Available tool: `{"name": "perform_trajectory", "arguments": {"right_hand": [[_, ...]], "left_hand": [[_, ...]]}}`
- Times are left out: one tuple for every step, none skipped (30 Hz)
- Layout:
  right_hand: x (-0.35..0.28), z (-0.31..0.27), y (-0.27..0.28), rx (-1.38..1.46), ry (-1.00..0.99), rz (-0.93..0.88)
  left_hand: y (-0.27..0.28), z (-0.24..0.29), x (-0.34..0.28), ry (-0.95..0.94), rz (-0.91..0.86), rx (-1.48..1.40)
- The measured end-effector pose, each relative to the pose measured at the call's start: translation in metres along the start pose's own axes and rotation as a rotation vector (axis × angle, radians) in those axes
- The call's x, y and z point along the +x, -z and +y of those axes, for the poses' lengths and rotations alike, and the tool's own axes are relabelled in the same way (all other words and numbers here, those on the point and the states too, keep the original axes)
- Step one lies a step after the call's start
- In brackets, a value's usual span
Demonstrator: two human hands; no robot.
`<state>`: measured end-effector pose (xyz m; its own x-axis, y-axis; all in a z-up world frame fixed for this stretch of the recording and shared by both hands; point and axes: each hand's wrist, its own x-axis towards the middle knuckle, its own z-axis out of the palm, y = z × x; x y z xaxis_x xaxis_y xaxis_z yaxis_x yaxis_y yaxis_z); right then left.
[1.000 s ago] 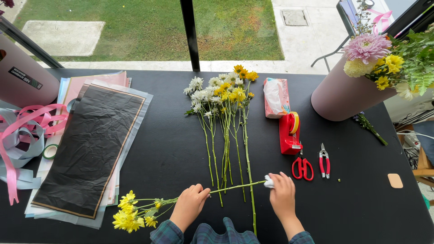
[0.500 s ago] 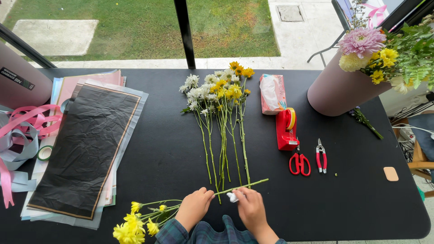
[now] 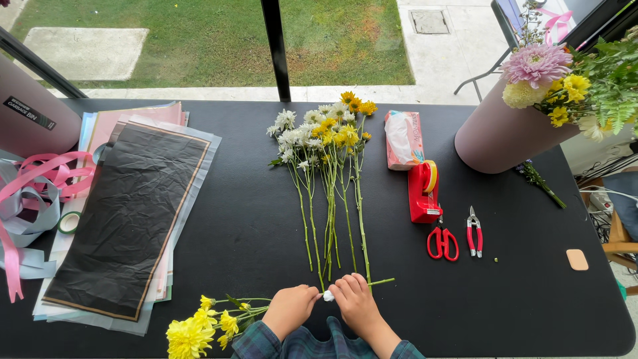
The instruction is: The person prepares flowers by using shears to cut the stems and removing leaves from them by hand before placing them on a table.
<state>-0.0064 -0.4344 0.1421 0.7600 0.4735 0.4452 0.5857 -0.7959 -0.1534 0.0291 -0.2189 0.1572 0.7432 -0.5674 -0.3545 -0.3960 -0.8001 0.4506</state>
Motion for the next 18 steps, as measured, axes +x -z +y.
{"name": "perform_trajectory", "arguments": {"right_hand": [[0.0,0.001,0.0,0.0,-0.001,0.0],[-0.001,0.003,0.001,0.05,-0.01,-0.023],[-0.002,0.004,0.001,0.099,-0.019,-0.047],[-0.002,0.005,0.003,0.098,-0.019,-0.046],[-0.003,0.006,0.006,0.111,-0.011,-0.053],[-0.003,0.008,0.008,0.122,-0.002,-0.06],[-0.006,0.01,0.011,0.121,-0.002,-0.058],[-0.008,0.011,0.013,0.128,0.0,-0.038],[-0.01,0.013,0.015,0.135,0.001,-0.017],[-0.01,0.015,0.017,0.133,0.001,-0.015],[-0.011,0.017,0.019,0.109,-0.017,0.021],[-0.012,0.018,0.021,0.085,-0.035,0.054],[-0.016,0.02,0.018,0.085,-0.036,0.053],[-0.019,0.022,0.014,0.073,-0.044,0.013],[-0.022,0.023,0.01,0.061,-0.052,-0.026],[-0.025,0.024,0.007,0.061,-0.052,-0.026],[-0.027,0.024,0.004,0.059,-0.045,-0.032],[-0.029,0.025,0.001,0.056,-0.038,-0.038]], "left_hand": [[0.0,-0.001,-0.001,0.0,-0.001,0.001],[-0.001,-0.001,-0.001,-0.005,0.003,-0.001],[-0.002,-0.001,-0.001,-0.01,0.006,-0.004],[-0.002,-0.002,-0.001,-0.011,0.006,-0.003],[-0.003,-0.002,-0.001,0.004,-0.011,-0.005],[-0.002,-0.002,-0.001,0.018,-0.027,-0.006],[-0.003,-0.004,-0.001,0.017,-0.026,-0.005],[-0.004,-0.006,-0.001,0.021,-0.02,-0.003],[-0.005,-0.008,-0.001,0.024,-0.015,-0.001],[0.002,-0.008,-0.002,0.023,-0.014,0.001],[0.009,-0.007,-0.003,0.051,-0.058,-0.01],[0.014,-0.006,-0.004,0.08,-0.104,-0.023],[0.018,-0.004,-0.004,0.08,-0.105,-0.024],[0.021,-0.002,-0.005,0.076,-0.121,-0.035],[0.024,0.0,-0.006,0.071,-0.136,-0.045],[0.021,-0.001,-0.006,0.071,-0.137,-0.045],[0.019,-0.002,-0.006,0.056,-0.124,-0.045],[0.017,-0.003,-0.006,0.041,-0.111,-0.045]]}}
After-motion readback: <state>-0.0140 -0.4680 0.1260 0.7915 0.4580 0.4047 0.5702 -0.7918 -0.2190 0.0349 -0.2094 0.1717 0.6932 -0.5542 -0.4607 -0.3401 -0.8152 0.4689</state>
